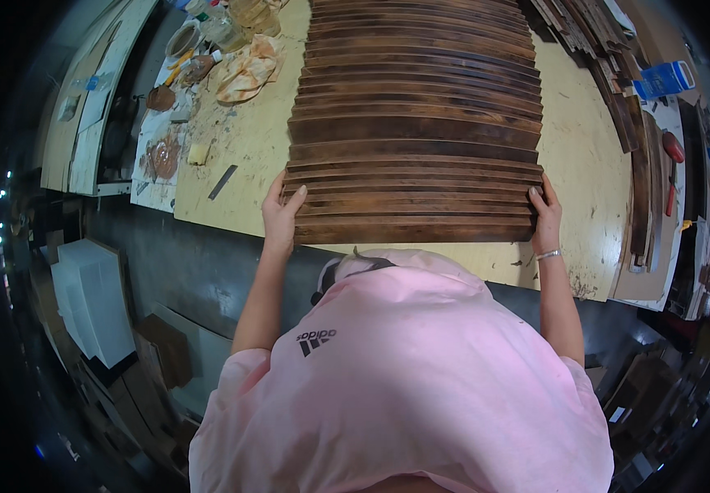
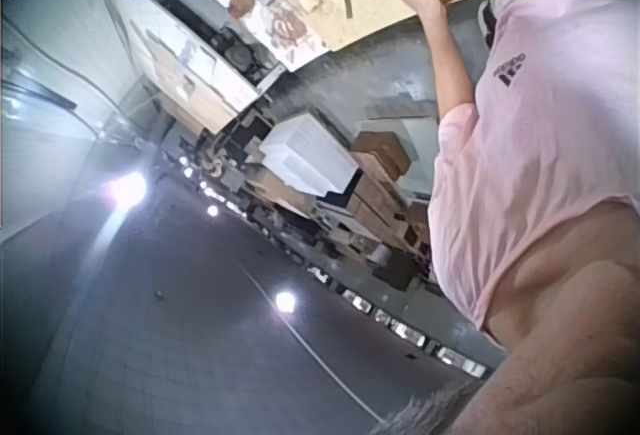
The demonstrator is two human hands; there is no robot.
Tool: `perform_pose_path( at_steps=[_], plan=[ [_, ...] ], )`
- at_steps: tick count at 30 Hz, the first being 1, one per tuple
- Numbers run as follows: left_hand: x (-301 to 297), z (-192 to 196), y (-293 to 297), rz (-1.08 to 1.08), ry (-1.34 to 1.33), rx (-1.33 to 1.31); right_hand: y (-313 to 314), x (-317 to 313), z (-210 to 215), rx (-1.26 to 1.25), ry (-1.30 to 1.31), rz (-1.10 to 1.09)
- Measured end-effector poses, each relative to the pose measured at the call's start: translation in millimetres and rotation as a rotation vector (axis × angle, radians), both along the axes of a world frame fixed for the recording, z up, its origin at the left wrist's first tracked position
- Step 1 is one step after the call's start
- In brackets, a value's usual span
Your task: The person wipes down a slatted wooden panel with a cloth and a wooden block, handling a separate wooden slat and applying a substance to its surface.
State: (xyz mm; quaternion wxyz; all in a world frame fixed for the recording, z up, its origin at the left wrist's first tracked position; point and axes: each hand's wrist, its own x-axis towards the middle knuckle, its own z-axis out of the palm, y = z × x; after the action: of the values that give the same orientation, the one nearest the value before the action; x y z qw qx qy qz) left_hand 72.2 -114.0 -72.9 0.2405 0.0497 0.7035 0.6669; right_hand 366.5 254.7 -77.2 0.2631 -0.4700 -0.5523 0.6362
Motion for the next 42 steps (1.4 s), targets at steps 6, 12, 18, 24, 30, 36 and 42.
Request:
perform_pose_path(
  at_steps=[6,12,18,24,30,36,42],
  plan=[
    [14.0,-14.2,-21.0,-0.074,0.114,-0.02,-12.5,34.0,-10.8,0.039,0.055,0.059],
    [27.5,-11.1,-26.1,-0.094,0.233,-0.123,-22.0,40.4,-17.1,0.075,0.05,-0.052],
    [10.8,-1.2,-14.3,-0.03,0.053,-0.069,-11.5,25.2,-8.2,0.028,-0.021,-0.196],
    [-23.6,50.8,5.1,-0.13,-0.233,-0.158,9.0,17.9,11.4,0.019,-0.312,0.028],
    [-54.4,61.6,21.4,-0.259,-0.305,-0.275,21.8,0.5,41.3,-0.033,-0.367,0.122],
    [-62.6,57.6,27.9,-0.306,-0.362,-0.365,45.2,2.6,37.7,-0.022,-0.454,0.179],
    [-62.0,70.1,37.6,-0.262,-0.384,-0.315,48.2,-8.9,36.7,-0.018,-0.475,0.19]
  ],
)
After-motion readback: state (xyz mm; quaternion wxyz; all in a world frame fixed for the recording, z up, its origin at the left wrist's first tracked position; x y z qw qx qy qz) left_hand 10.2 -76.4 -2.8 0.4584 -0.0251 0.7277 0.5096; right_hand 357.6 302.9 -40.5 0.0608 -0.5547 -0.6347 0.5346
